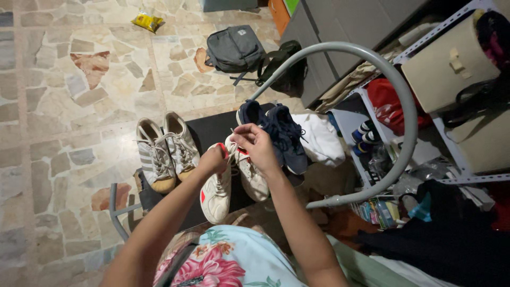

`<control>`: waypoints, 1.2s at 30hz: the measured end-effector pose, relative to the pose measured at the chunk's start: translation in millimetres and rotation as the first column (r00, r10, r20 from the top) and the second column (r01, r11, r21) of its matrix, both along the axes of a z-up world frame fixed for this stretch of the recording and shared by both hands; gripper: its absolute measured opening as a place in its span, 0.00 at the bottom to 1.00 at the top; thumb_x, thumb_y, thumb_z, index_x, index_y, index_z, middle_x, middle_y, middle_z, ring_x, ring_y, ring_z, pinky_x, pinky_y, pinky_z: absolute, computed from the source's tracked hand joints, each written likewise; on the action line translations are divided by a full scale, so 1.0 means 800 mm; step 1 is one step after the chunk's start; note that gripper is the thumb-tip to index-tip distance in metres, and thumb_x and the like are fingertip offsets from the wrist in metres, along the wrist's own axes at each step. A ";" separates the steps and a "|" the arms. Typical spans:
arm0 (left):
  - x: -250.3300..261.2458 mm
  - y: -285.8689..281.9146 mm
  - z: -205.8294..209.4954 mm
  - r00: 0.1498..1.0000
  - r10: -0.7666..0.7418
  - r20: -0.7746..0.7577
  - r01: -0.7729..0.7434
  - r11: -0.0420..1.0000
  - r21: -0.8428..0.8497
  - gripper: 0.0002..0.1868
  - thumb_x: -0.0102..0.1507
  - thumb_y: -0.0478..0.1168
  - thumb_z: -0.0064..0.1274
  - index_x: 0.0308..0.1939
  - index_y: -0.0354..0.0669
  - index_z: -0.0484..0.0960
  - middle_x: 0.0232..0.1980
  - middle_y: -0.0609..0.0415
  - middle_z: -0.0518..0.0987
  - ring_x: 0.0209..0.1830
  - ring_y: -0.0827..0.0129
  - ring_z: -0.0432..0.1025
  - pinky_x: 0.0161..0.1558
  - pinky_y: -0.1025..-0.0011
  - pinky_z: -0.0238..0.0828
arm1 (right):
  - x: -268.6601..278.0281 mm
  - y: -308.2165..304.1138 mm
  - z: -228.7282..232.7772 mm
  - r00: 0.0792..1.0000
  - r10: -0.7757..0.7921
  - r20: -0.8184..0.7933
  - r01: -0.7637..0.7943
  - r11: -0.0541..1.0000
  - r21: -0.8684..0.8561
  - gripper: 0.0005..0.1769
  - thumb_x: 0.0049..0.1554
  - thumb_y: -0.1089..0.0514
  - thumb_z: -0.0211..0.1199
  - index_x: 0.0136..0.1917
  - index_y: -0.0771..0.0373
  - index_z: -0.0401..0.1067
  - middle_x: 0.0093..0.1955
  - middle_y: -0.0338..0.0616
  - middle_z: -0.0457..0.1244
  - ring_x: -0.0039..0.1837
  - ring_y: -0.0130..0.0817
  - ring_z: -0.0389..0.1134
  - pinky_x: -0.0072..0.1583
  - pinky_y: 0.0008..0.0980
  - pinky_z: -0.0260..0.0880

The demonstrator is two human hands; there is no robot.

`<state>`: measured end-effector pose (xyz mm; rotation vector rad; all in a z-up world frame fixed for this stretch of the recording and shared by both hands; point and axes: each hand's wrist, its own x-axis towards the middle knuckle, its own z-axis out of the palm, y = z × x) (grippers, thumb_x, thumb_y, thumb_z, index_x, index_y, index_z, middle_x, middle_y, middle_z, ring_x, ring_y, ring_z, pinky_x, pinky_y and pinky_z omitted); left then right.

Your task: The person unlaces and relaces a pair of white sneakers with red accents on a black bench. They repeatedly pull the laces out, thread them back through the eyelets, and tie knots, working on both shoes in sequence.

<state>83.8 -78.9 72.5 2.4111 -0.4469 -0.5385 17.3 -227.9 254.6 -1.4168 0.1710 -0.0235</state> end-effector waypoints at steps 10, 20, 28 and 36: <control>-0.013 -0.001 -0.030 0.980 0.011 -0.198 -0.039 0.989 -0.140 0.17 0.65 0.48 0.49 0.45 0.42 0.87 0.45 0.39 0.85 0.47 0.47 0.80 0.52 0.56 0.75 | -0.005 -0.002 -0.052 0.991 -0.120 0.062 0.106 0.975 0.196 0.09 0.62 0.65 0.64 0.55 0.70 0.70 0.49 0.49 0.70 0.47 0.32 0.74 0.51 0.31 0.76; -0.044 0.033 -0.001 0.987 -0.062 -0.145 0.033 0.980 -0.198 0.16 0.66 0.48 0.49 0.47 0.38 0.81 0.34 0.42 0.84 0.35 0.55 0.78 0.41 0.58 0.73 | 0.035 0.016 -0.172 0.974 -0.153 0.170 0.209 0.899 -0.385 0.11 0.60 0.60 0.63 0.55 0.66 0.71 0.51 0.48 0.70 0.51 0.35 0.74 0.51 0.34 0.75; -0.014 0.077 0.080 0.908 0.327 -0.261 -0.418 0.743 -0.524 0.21 0.74 0.50 0.41 0.40 0.36 0.80 0.27 0.50 0.77 0.26 0.69 0.72 0.30 0.68 0.68 | 0.032 0.045 -0.263 0.935 -0.137 -0.327 -0.205 0.544 -0.813 0.19 0.57 0.43 0.63 0.40 0.61 0.81 0.34 0.50 0.70 0.43 0.47 0.75 0.48 0.42 0.72; 0.003 0.085 0.137 0.871 0.406 -0.277 -0.488 0.643 -0.591 0.17 0.73 0.46 0.40 0.41 0.39 0.80 0.27 0.58 0.76 0.24 0.77 0.69 0.26 0.75 0.65 | 0.040 0.056 -0.252 0.987 -0.040 -0.159 -0.027 0.916 -0.401 0.18 0.59 0.48 0.57 0.45 0.64 0.78 0.41 0.49 0.71 0.44 0.45 0.73 0.43 0.41 0.77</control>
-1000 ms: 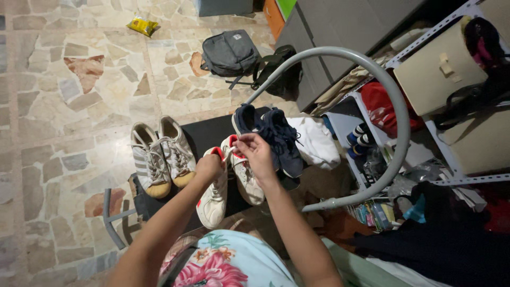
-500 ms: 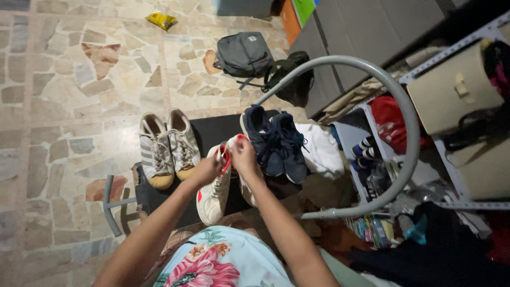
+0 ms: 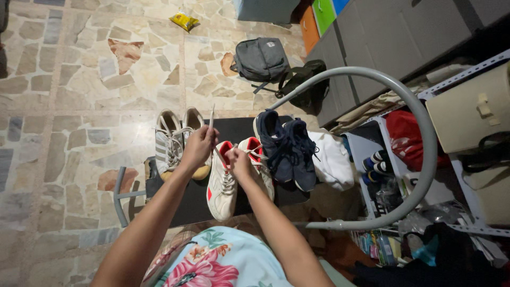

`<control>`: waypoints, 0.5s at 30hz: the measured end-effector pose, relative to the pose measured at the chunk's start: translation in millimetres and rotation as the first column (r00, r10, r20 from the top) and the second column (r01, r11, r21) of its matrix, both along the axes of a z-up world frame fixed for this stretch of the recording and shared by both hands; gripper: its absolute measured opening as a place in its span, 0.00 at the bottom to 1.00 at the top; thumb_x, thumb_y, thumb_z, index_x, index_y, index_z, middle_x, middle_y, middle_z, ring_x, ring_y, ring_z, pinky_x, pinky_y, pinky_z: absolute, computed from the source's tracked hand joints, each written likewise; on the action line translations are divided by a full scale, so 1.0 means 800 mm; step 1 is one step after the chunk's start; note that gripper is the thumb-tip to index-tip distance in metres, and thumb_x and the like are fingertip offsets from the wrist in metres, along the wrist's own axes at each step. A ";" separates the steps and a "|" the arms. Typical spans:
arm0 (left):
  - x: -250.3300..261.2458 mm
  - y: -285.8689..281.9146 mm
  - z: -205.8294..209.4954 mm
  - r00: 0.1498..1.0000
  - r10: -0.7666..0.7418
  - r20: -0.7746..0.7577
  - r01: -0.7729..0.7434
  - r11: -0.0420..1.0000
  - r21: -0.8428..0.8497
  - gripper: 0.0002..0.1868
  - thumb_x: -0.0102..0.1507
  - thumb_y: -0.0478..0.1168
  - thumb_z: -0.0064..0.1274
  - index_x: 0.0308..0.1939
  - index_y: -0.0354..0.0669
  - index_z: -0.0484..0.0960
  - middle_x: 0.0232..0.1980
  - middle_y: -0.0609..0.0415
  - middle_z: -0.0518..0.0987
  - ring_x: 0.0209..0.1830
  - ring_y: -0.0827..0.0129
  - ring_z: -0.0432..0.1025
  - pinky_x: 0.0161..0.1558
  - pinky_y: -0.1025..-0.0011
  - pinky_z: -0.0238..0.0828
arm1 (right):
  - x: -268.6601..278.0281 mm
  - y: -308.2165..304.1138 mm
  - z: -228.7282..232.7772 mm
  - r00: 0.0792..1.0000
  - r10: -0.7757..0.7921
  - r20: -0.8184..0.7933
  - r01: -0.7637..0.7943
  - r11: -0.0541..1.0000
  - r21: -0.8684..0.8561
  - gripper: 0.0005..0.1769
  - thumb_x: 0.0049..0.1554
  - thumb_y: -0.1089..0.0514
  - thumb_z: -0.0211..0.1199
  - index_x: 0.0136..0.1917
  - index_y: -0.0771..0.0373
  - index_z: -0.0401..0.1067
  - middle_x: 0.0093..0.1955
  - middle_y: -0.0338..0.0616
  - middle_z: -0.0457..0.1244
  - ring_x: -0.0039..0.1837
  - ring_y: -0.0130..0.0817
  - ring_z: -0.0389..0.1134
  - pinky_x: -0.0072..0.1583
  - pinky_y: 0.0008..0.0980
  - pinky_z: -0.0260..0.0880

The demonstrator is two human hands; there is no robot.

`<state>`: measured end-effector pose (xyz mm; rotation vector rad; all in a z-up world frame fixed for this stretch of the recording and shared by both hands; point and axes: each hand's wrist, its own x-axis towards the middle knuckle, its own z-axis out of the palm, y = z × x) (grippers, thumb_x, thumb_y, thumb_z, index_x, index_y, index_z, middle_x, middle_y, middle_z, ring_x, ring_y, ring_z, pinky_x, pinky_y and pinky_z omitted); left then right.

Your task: The person unlaces and relaces a pair of white sneakers with red accents on a black bench. They repeatedly pull the laces out, thread them back through the eyelets, and tie knots, working on both shoes in sequence.

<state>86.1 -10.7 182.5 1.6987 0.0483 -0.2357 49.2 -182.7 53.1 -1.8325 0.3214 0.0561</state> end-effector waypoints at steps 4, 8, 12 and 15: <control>0.005 -0.008 0.021 0.997 -0.015 0.077 0.012 0.999 0.043 0.16 0.71 0.46 0.46 0.42 0.38 0.84 0.29 0.55 0.79 0.27 0.73 0.71 0.31 0.70 0.67 | -0.015 -0.010 0.066 0.986 0.090 0.138 -0.051 0.963 -0.263 0.16 0.63 0.52 0.51 0.51 0.63 0.76 0.37 0.55 0.68 0.41 0.53 0.72 0.43 0.43 0.69; 0.012 -0.020 0.034 0.962 -0.083 0.261 0.016 0.968 0.250 0.15 0.68 0.46 0.51 0.44 0.39 0.87 0.38 0.49 0.81 0.34 0.61 0.76 0.39 0.65 0.72 | -0.023 -0.014 0.147 0.875 0.429 0.225 -0.284 0.831 -0.479 0.13 0.63 0.52 0.58 0.49 0.64 0.73 0.40 0.57 0.68 0.43 0.56 0.71 0.44 0.48 0.68; 0.010 -0.028 0.041 0.959 -0.194 0.207 0.123 0.942 0.311 0.14 0.67 0.46 0.52 0.46 0.42 0.87 0.44 0.46 0.79 0.40 0.55 0.77 0.44 0.62 0.72 | -0.014 -0.012 0.192 0.909 0.401 0.117 -0.312 0.837 -0.449 0.13 0.62 0.52 0.59 0.48 0.64 0.76 0.41 0.59 0.68 0.44 0.56 0.71 0.45 0.49 0.70; 0.005 -0.028 0.043 0.847 -0.287 0.447 0.165 0.942 0.291 0.13 0.65 0.46 0.56 0.44 0.38 0.87 0.45 0.46 0.80 0.45 0.52 0.76 0.47 0.61 0.72 | -0.004 -0.021 0.187 0.888 0.459 0.032 -0.355 0.728 -0.586 0.14 0.58 0.51 0.60 0.52 0.60 0.78 0.40 0.61 0.69 0.44 0.58 0.70 0.45 0.51 0.68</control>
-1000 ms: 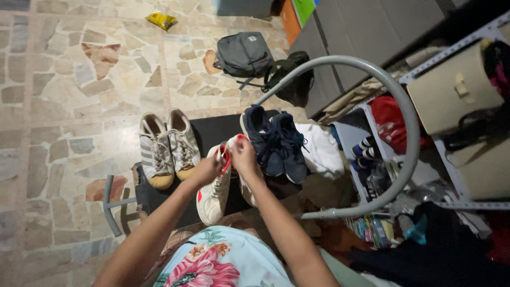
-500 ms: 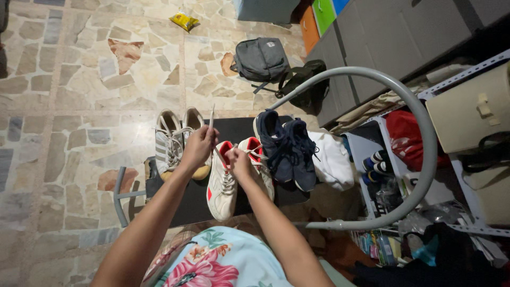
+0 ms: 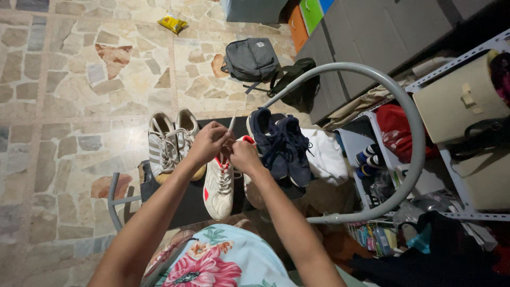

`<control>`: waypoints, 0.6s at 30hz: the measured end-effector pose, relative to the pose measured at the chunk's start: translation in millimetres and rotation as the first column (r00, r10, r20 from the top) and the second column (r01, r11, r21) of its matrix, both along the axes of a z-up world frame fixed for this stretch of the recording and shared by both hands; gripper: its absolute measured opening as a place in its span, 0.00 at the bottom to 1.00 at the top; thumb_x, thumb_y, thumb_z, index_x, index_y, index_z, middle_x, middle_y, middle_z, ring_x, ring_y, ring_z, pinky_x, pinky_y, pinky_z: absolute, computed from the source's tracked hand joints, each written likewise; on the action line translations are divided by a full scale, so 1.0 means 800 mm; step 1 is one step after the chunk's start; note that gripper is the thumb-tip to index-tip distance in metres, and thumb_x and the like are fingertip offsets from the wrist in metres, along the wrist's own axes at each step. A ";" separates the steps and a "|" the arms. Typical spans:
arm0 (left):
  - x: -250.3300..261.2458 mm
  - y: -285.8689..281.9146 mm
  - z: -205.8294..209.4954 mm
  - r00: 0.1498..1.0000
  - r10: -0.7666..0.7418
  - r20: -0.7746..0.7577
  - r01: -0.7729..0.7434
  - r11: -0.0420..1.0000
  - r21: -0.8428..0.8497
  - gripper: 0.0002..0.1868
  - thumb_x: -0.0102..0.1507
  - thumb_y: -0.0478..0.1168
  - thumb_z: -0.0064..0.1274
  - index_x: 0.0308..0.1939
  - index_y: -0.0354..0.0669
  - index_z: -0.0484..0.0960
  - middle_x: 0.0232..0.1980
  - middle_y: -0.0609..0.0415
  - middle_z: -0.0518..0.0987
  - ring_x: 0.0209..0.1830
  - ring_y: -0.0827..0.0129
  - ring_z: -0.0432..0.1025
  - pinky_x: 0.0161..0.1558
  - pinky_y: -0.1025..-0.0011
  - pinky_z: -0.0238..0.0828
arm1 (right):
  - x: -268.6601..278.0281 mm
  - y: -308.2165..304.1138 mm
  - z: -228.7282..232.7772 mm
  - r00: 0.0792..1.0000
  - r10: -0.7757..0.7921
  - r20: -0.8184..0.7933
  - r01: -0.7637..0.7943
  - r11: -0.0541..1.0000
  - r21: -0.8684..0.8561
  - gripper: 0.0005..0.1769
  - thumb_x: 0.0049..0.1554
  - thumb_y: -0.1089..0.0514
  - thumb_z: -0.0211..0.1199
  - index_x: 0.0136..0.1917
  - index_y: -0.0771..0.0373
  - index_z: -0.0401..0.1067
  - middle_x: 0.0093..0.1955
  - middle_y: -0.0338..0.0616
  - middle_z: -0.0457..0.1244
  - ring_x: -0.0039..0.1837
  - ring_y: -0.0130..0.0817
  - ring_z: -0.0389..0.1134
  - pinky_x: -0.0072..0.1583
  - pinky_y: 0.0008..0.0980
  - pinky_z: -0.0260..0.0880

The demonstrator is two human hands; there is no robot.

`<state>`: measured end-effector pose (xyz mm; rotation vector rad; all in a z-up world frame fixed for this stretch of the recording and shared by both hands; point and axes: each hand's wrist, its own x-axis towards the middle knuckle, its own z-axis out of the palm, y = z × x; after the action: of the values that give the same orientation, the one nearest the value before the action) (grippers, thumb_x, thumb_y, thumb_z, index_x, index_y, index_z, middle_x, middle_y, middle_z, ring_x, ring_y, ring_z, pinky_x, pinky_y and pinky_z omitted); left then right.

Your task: The person unlaces and relaces a pair of white sneakers with red accents on a black bench. They repeatedly pull the laces out, thread them back through the eyelets, and tie knots, working on both shoes in sequence.

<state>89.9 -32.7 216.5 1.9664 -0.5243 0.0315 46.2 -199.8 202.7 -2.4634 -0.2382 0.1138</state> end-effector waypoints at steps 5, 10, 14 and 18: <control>-0.008 -0.001 -0.017 0.991 0.017 -0.134 -0.006 0.997 0.083 0.18 0.68 0.48 0.47 0.54 0.42 0.84 0.44 0.42 0.77 0.43 0.47 0.75 0.45 0.57 0.71 | 0.021 -0.021 -0.080 0.999 0.013 -0.041 -0.005 0.980 0.197 0.14 0.63 0.54 0.57 0.48 0.67 0.76 0.40 0.56 0.70 0.44 0.42 0.74 0.46 0.41 0.70; -0.030 -0.013 -0.046 0.991 0.121 -0.064 -0.108 0.977 0.185 0.19 0.72 0.50 0.41 0.49 0.42 0.84 0.42 0.38 0.80 0.41 0.41 0.75 0.43 0.51 0.72 | 0.045 -0.027 -0.146 0.948 -0.039 -0.316 0.278 0.586 0.761 0.15 0.69 0.52 0.56 0.51 0.68 0.73 0.38 0.36 0.63 0.38 0.22 0.60 0.40 0.28 0.59; -0.053 -0.023 -0.058 0.985 0.170 -0.006 -0.158 0.927 0.339 0.19 0.69 0.52 0.45 0.39 0.42 0.83 0.40 0.41 0.81 0.37 0.41 0.76 0.39 0.47 0.71 | 0.046 -0.029 -0.136 0.925 -0.257 -0.280 0.370 0.780 0.505 0.16 0.65 0.50 0.57 0.43 0.65 0.68 0.31 0.36 0.62 0.33 0.23 0.61 0.36 0.28 0.61; -0.049 -0.026 -0.050 0.987 0.159 0.025 -0.158 0.922 0.353 0.21 0.70 0.52 0.45 0.36 0.41 0.84 0.36 0.41 0.82 0.37 0.44 0.77 0.39 0.50 0.72 | 0.041 -0.025 -0.119 0.934 -0.315 -0.169 0.357 0.846 0.397 0.16 0.65 0.49 0.58 0.44 0.64 0.65 0.31 0.32 0.65 0.34 0.20 0.67 0.38 0.24 0.66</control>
<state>50.9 -53.2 176.6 2.3593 -0.3852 0.0369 79.2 -219.5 107.2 -2.0206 0.2007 0.0251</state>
